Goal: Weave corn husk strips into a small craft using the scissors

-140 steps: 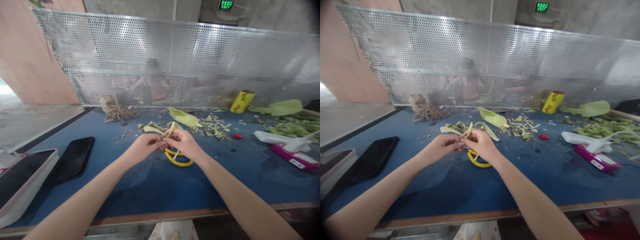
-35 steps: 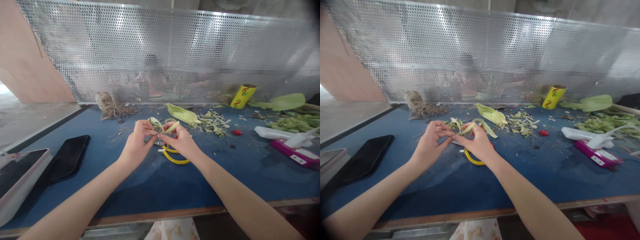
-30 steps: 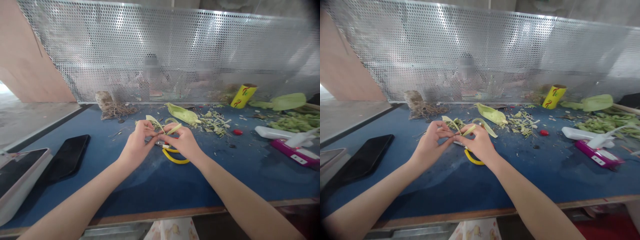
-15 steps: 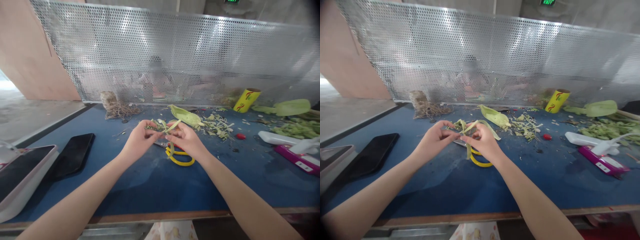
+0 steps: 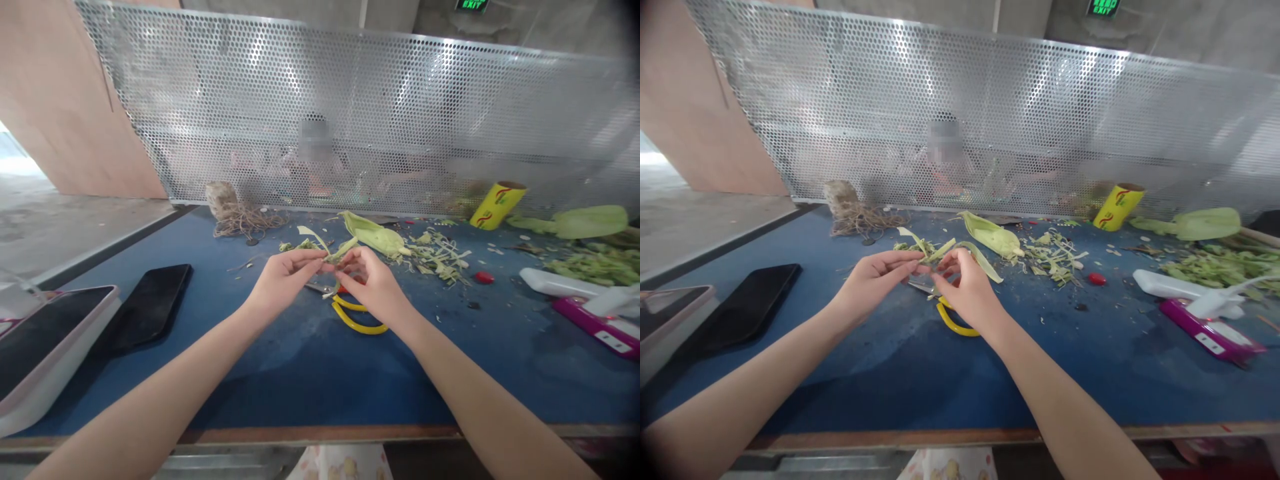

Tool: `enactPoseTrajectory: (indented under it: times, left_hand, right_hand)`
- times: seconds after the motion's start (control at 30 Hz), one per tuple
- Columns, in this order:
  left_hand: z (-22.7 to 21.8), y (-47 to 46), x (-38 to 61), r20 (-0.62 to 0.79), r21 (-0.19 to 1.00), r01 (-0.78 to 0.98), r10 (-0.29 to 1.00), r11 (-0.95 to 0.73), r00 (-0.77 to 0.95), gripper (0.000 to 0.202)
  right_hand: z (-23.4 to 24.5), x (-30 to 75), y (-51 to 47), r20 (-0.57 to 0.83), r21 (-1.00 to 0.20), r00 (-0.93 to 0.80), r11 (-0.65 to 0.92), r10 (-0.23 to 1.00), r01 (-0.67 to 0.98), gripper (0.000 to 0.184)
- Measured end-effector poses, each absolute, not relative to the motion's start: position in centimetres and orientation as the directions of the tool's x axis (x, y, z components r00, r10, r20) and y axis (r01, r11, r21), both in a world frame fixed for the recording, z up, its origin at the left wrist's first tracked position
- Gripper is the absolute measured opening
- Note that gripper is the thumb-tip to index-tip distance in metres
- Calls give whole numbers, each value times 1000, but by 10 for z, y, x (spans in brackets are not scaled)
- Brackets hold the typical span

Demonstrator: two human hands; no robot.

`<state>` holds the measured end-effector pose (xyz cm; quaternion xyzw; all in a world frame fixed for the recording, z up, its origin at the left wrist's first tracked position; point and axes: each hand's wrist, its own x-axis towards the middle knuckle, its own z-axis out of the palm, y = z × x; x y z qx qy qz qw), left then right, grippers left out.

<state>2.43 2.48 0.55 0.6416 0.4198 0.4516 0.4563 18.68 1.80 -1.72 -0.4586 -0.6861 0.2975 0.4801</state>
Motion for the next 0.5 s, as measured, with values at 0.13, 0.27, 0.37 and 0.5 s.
enactPoseTrajectory:
  times: [0.13, 0.27, 0.37, 0.5]
  left_hand:
    - [6, 25, 25, 166, 979, 68, 947, -192, 275, 24]
    - [4, 26, 24, 135, 988, 30, 928, -155, 346, 34]
    - [0, 29, 23, 158, 980, 50, 900, -194, 406, 36]
    - [-1, 32, 20, 229, 923, 197, 885, -330, 406, 28]
  right_hand:
    - [-17, 187, 18, 351, -876, -182, 390, 919, 284, 13]
    - [-18, 186, 16, 378, -856, -212, 427, 901, 292, 8]
    - [-19, 184, 14, 401, -813, -275, 478, 874, 334, 9]
    - [-16, 184, 12, 383, -808, -234, 447, 893, 383, 9]
